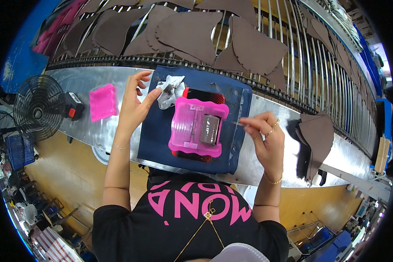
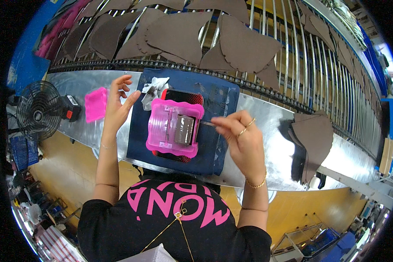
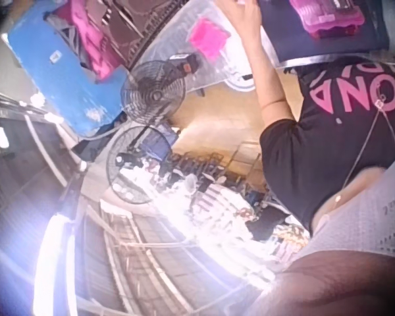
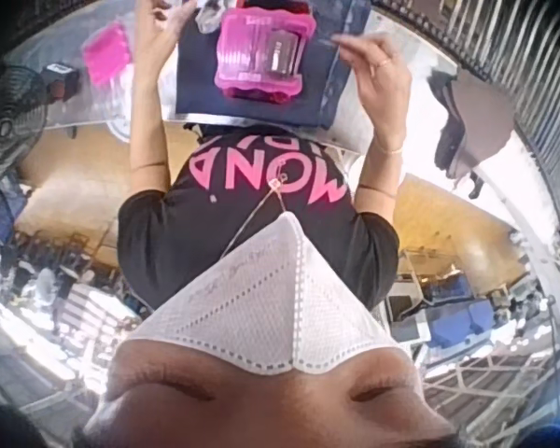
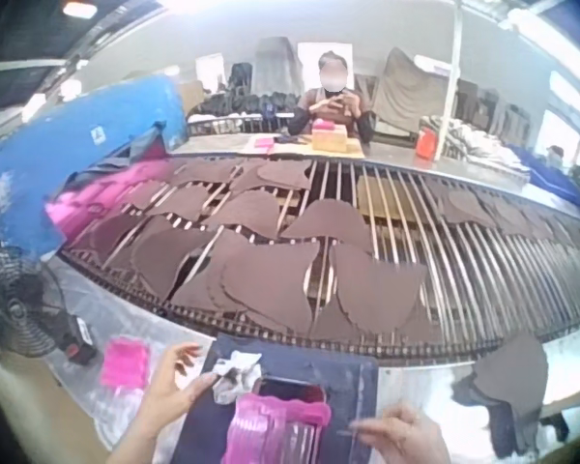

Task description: The person repeatedly picks up brown leather pieces from a conveyor belt, wipes them with a white cloth, and places them back on the belt. The person also briefly handles a pink plastic container and a small metal tool during the process.

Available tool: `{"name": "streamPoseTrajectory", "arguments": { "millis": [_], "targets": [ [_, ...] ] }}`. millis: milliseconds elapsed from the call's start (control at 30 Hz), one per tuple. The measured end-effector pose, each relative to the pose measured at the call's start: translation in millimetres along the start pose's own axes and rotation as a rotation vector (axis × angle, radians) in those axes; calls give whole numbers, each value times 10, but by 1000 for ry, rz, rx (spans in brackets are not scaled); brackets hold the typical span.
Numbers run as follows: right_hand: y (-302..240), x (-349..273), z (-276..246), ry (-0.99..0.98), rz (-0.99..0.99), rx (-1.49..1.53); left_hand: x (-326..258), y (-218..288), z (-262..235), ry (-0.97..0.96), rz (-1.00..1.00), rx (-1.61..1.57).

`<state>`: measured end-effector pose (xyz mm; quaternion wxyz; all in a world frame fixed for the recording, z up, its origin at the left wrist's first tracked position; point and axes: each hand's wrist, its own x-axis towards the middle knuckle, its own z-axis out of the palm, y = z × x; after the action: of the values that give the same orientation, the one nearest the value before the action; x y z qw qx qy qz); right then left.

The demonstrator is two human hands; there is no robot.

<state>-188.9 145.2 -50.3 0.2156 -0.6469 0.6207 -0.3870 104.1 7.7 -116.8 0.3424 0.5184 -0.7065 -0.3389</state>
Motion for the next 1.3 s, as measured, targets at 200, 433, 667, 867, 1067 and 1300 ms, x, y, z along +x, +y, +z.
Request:
{"name": "streamPoseTrajectory", "arguments": {
  "millis": [200, 433, 667, 867, 1067, 1300],
  "targets": [
    [-278, -462, 213, 45, 105, 63, -296, 465, 10, -290, 285, 6],
    [-313, -553, 329, 55, 65, 0, -395, 602, 131, -383, 238, 95],
    [-317, -602, 358, 73, 88, -25, -406, 598, 165, -379, 271, 129],
    [-323, -610, 381, 99, 81, -27, -410, 602, 168, -386, 249, 123],
    [-343, -630, 371, 121, 95, -59, -414, 597, 178, -397, 221, 112],
    [-346, -643, 343, 146, 114, -78, -418, 573, 192, -392, 220, 96]
  ]
}}
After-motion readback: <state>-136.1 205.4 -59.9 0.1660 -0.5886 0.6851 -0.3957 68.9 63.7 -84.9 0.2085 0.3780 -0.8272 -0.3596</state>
